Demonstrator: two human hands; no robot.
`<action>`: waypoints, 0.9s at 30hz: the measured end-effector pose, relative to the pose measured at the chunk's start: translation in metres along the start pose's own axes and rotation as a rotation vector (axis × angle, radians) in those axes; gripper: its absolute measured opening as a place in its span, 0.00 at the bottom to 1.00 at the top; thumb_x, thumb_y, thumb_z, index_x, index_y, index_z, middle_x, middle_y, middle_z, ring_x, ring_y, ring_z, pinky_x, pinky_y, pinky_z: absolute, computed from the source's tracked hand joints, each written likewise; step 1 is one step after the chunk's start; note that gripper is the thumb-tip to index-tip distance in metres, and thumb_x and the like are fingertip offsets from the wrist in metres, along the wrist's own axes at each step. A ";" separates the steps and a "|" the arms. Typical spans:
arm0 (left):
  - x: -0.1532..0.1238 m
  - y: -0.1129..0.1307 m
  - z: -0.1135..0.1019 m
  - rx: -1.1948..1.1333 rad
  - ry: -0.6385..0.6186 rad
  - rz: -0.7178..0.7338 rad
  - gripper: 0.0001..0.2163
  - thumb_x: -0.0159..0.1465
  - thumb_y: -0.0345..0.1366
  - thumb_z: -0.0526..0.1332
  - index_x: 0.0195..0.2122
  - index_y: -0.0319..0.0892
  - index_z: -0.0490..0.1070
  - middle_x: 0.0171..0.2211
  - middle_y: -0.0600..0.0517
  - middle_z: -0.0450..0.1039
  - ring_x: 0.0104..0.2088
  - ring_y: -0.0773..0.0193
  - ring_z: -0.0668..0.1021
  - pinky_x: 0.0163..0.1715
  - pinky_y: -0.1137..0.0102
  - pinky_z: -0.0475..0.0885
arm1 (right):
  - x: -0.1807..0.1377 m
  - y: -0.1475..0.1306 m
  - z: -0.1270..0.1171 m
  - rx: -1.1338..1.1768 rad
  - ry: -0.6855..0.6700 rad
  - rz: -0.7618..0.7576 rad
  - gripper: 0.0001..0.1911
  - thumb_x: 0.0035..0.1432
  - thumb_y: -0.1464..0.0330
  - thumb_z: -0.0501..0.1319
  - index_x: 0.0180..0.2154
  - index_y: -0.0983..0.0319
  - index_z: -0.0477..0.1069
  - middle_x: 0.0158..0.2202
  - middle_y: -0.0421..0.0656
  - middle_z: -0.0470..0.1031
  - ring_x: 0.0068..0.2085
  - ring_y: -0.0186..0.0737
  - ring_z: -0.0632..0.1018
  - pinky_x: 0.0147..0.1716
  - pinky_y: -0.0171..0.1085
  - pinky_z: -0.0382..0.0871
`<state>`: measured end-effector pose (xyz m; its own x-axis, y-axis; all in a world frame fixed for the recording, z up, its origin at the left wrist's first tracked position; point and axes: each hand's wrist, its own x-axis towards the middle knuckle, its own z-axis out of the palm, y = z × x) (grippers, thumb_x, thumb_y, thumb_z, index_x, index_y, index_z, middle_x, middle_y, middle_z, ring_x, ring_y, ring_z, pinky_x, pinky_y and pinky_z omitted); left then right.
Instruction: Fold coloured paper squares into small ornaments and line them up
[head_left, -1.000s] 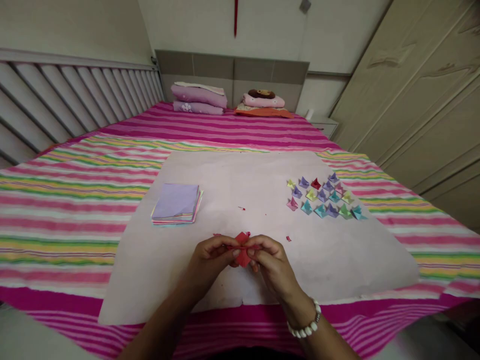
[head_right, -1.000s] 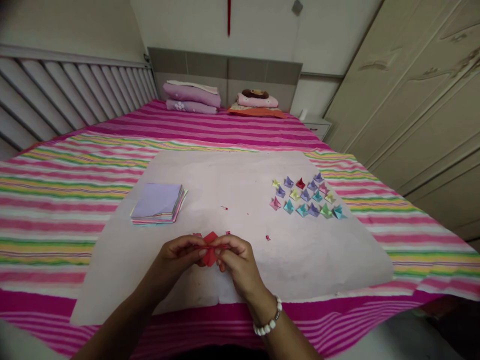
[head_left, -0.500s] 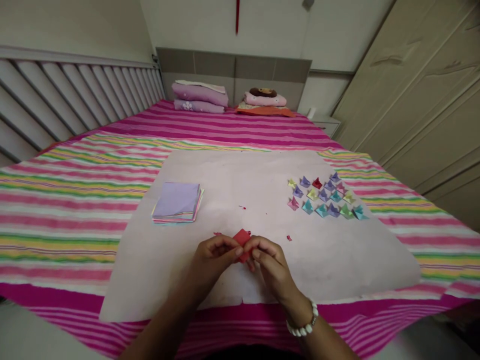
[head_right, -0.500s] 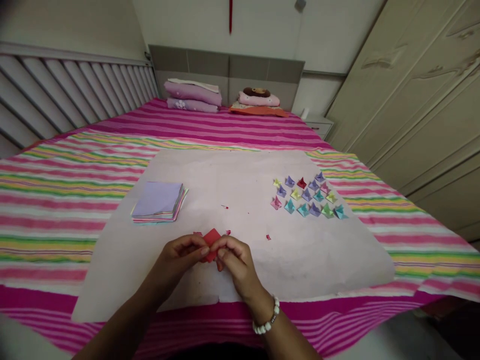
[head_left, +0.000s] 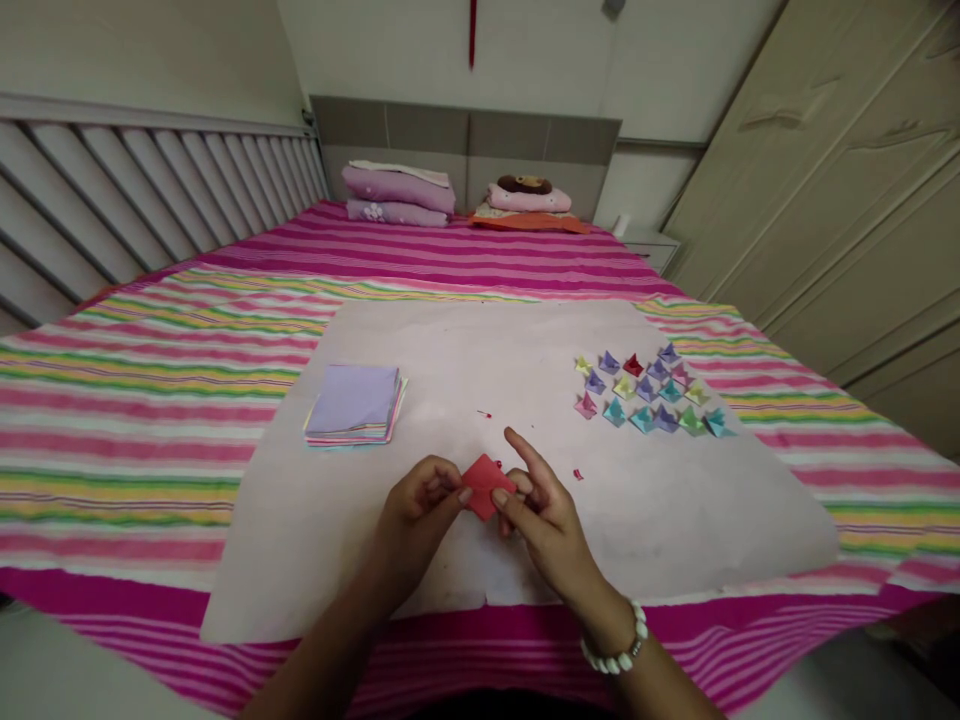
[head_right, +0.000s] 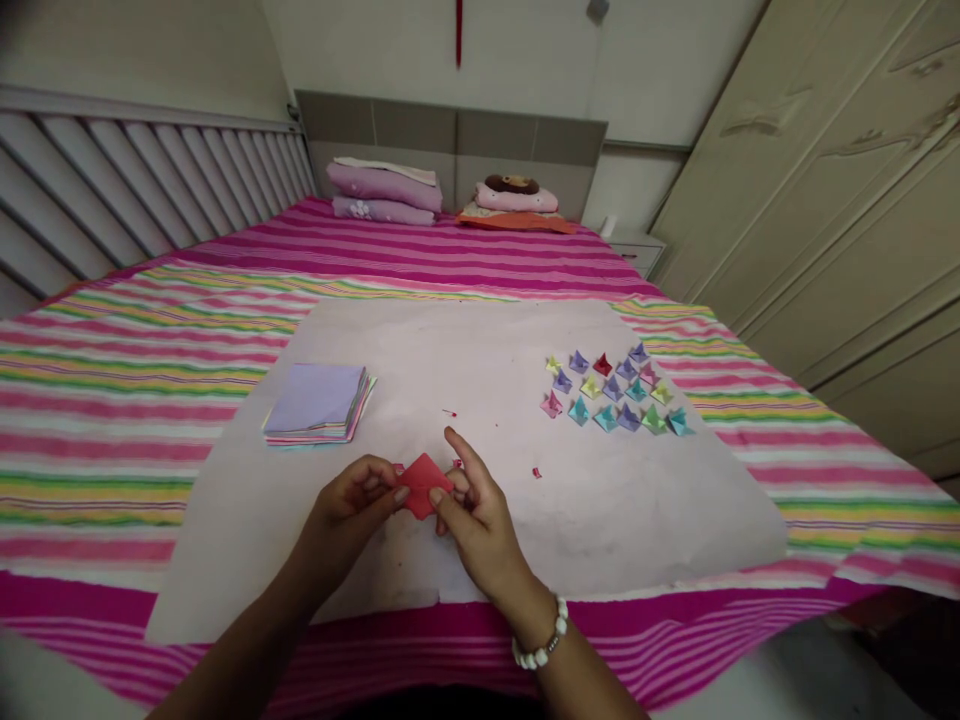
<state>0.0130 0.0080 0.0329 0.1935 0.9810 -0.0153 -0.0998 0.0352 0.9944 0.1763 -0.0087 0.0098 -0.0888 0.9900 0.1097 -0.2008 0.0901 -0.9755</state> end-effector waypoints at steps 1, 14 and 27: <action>0.000 0.000 -0.001 0.042 -0.005 0.020 0.05 0.56 0.34 0.65 0.28 0.41 0.69 0.26 0.55 0.74 0.29 0.67 0.75 0.31 0.73 0.68 | 0.001 0.000 0.000 -0.009 0.009 -0.010 0.33 0.60 0.65 0.61 0.64 0.53 0.54 0.25 0.33 0.65 0.25 0.33 0.69 0.26 0.34 0.65; -0.001 -0.001 -0.004 0.429 -0.013 0.102 0.10 0.57 0.36 0.66 0.41 0.47 0.79 0.39 0.49 0.78 0.38 0.59 0.77 0.36 0.67 0.72 | 0.007 -0.008 -0.008 -0.218 0.054 -0.191 0.04 0.53 0.69 0.68 0.34 0.58 0.78 0.32 0.42 0.76 0.34 0.39 0.75 0.35 0.39 0.70; 0.003 -0.014 -0.005 0.640 -0.063 0.290 0.08 0.63 0.36 0.59 0.37 0.47 0.79 0.44 0.47 0.71 0.47 0.56 0.73 0.47 0.63 0.68 | 0.010 -0.008 -0.011 -0.420 0.029 -0.234 0.00 0.53 0.69 0.67 0.30 0.57 0.78 0.30 0.41 0.72 0.34 0.40 0.73 0.34 0.39 0.68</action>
<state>0.0106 0.0114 0.0184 0.3043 0.9202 0.2463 0.4343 -0.3642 0.8238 0.1874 0.0017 0.0164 -0.0599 0.9400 0.3359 0.1997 0.3410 -0.9186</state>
